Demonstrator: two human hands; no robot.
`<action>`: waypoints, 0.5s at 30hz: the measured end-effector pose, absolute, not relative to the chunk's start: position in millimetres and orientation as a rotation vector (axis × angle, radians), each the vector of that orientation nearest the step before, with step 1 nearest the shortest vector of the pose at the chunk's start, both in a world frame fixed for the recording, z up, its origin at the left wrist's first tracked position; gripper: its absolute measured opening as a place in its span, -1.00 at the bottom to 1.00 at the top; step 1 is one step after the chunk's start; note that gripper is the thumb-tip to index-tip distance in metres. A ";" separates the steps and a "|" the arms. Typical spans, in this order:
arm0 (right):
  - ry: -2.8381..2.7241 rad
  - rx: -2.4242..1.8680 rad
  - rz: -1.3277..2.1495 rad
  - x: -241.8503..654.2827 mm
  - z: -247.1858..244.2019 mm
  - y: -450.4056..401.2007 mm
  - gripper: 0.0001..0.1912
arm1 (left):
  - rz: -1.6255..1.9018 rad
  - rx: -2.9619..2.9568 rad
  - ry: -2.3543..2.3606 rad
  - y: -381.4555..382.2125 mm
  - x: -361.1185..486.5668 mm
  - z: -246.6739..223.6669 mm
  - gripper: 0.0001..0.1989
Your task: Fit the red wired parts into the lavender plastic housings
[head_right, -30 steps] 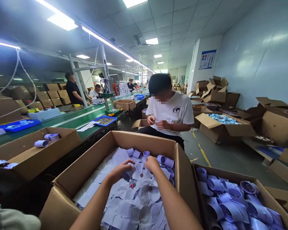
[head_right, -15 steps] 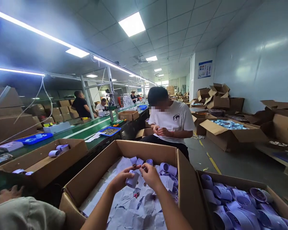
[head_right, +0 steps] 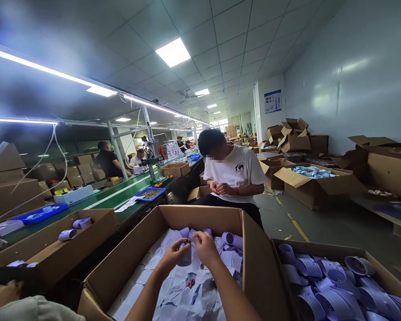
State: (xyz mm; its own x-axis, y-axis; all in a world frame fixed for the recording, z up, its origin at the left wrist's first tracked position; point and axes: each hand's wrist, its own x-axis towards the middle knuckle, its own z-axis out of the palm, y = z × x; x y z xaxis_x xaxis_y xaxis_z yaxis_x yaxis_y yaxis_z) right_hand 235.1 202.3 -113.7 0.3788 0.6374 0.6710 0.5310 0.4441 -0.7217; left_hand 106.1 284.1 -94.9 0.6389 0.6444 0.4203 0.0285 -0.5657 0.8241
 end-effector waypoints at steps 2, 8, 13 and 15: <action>-1.292 -1.212 0.128 232.1 -114.9 204.4 -0.65 | 0.983 2.284 0.501 289.9 109.3 -99.7 -0.53; -1.336 -1.275 0.203 225.6 -119.9 207.0 -0.74 | 0.965 2.636 0.585 279.5 110.7 -100.2 -0.74; -1.279 -1.287 0.226 227.8 -115.5 204.2 -0.76 | 0.968 2.635 0.662 281.5 111.9 -99.3 -0.78; -1.256 -1.289 0.229 229.0 -113.9 202.4 -0.76 | 0.953 2.601 0.668 284.7 111.4 -101.2 -0.76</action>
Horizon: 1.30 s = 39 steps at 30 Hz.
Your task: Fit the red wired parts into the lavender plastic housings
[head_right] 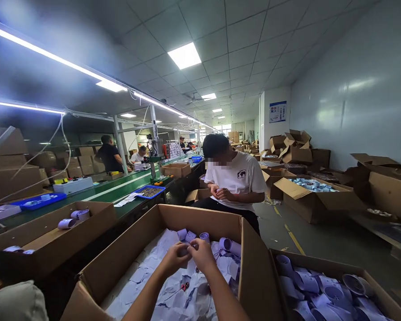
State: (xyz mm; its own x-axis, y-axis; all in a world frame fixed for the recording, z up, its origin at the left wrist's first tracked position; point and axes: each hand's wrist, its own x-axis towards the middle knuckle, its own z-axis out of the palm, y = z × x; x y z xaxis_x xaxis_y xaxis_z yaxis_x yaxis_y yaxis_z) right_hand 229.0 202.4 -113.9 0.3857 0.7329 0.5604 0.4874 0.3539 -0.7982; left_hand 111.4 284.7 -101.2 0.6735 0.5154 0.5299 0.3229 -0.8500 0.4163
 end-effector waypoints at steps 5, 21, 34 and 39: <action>-1.241 -1.297 0.237 232.6 -114.4 199.6 -0.81 | 0.949 2.663 0.701 287.8 110.3 -104.2 -0.72; -1.193 -1.046 0.851 239.6 -125.7 215.5 -0.89 | 1.013 2.668 0.755 281.7 107.0 -101.9 -0.74; -0.650 -0.301 0.976 240.4 -95.0 166.7 -0.29 | 1.349 2.100 0.733 286.7 108.1 -93.3 -0.19; -0.721 -0.238 0.930 239.1 -92.8 157.3 -0.42 | 1.368 2.241 0.501 288.2 107.3 -97.8 -0.19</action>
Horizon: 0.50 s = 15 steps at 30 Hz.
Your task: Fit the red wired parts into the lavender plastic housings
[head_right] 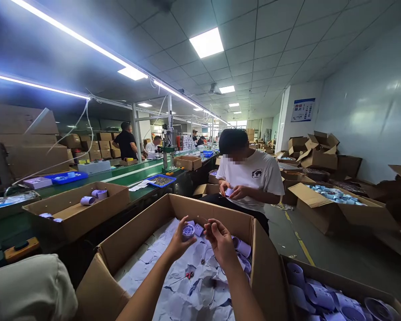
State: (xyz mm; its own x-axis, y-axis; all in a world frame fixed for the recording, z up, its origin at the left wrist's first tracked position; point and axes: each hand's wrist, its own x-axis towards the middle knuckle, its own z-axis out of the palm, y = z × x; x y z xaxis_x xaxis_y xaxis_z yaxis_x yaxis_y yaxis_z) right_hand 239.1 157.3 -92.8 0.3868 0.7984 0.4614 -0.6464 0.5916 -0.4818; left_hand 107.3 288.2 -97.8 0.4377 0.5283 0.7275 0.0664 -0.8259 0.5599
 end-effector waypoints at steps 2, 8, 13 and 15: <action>-0.768 -0.237 0.925 238.3 -94.4 153.8 -0.45 | 1.410 2.256 0.453 288.7 107.3 -98.1 -0.21; -0.980 -0.322 0.925 232.4 -99.5 153.0 -0.48 | 1.574 2.307 0.452 292.3 104.5 -91.5 -0.40; -1.137 -0.430 0.855 228.6 -106.4 164.9 -0.49 | 1.611 2.338 0.429 290.4 104.0 -90.0 -0.49; -1.135 -0.396 0.839 228.7 -107.9 167.0 -0.49 | 1.556 2.357 0.407 288.2 105.3 -91.1 -0.51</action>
State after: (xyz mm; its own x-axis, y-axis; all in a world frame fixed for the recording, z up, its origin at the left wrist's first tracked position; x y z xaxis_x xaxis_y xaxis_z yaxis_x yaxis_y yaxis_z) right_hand 228.7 167.0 -107.9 0.1698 0.7563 0.6318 -0.3818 0.6416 -0.6653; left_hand 105.3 288.2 -91.1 0.3776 0.3859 0.8417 0.0760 -0.9189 0.3872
